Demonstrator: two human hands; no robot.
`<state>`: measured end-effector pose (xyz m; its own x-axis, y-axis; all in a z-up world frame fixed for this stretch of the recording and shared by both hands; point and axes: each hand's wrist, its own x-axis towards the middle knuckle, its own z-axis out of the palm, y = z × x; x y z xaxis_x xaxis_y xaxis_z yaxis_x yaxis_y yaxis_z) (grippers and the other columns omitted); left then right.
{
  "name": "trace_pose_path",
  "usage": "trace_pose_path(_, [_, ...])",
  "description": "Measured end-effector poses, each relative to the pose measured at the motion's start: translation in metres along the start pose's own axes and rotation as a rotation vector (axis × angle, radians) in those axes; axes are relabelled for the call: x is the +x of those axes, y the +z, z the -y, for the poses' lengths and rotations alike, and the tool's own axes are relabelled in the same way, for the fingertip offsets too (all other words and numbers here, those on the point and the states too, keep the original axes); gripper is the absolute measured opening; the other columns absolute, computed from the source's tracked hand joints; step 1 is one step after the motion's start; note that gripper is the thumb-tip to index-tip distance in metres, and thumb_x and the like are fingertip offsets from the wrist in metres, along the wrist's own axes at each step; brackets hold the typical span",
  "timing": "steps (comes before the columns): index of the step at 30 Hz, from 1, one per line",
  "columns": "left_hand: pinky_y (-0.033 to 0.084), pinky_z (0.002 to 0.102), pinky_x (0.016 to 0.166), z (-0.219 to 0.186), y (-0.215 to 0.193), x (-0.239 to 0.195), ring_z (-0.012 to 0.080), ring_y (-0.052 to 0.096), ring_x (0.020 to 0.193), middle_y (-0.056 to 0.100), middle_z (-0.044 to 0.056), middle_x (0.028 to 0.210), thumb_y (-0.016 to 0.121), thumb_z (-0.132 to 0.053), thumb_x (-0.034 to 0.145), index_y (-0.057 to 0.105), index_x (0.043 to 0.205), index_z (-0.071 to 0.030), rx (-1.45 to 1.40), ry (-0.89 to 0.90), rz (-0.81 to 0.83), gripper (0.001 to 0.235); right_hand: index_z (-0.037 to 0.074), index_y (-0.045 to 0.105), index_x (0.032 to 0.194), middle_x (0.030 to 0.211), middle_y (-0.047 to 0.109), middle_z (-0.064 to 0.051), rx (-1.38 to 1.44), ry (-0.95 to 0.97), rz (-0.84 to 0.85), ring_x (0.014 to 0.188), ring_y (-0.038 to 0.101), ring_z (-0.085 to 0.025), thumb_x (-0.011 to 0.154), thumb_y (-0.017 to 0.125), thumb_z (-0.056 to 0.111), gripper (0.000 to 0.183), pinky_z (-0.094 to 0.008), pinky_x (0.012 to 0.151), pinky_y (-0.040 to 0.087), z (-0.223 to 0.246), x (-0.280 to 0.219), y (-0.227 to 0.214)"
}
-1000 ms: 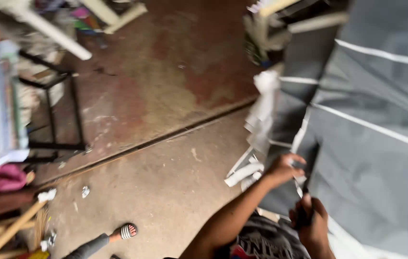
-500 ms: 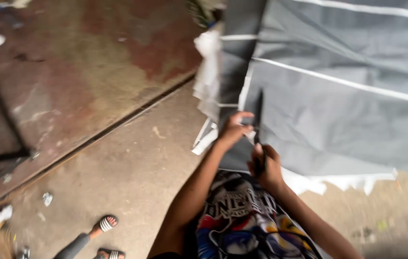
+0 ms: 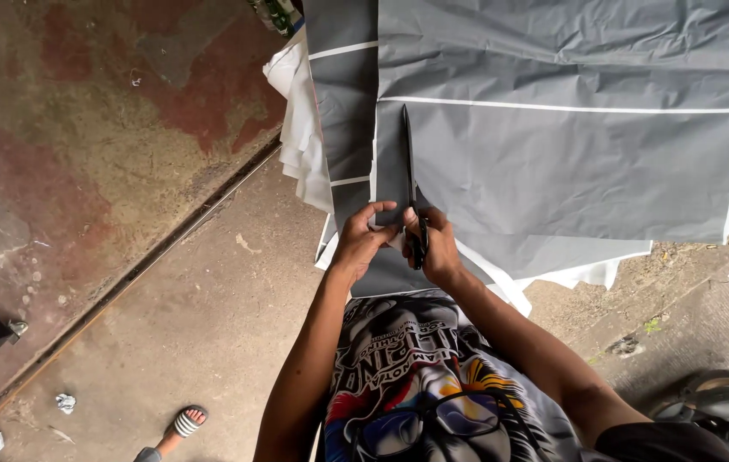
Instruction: Cutting large sheets of fabric or paper patterns with scissors and organizing the pieces by folding and stacking
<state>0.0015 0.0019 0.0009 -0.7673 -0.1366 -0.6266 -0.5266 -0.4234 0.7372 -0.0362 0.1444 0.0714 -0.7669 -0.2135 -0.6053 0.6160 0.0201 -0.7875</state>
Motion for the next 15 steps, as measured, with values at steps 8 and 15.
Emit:
trace_pose_path(8, [0.066, 0.026, 0.066, -0.007, 0.011, -0.027, 0.0149, 0.073, 0.077, 0.070, 0.010, 0.100, 0.078, 0.003, 0.083, 0.068, 0.130, -0.006, -0.042, -0.009, 0.037, 0.048, -0.008, 0.071, 0.102, 0.072, 0.061, -0.033, -0.331, -0.265, -0.056, 0.064, 0.065, -0.037, 0.107, 0.058, 0.051, 0.060, -0.042, 0.059, 0.048, -0.004, 0.059, -0.019])
trace_pose_path(15, [0.067, 0.028, 0.068, -0.014, 0.014, -0.050, 0.0140, 0.072, 0.078, 0.069, 0.010, 0.096, 0.079, 0.002, 0.083, 0.069, 0.129, -0.005, -0.017, -0.030, 0.018, 0.048, 0.000, 0.069, 0.097, 0.068, 0.054, -0.015, -0.303, -0.167, -0.063, 0.068, 0.054, -0.023, 0.101, 0.062, 0.065, 0.065, -0.037, 0.064, 0.042, 0.015, 0.105, -0.020])
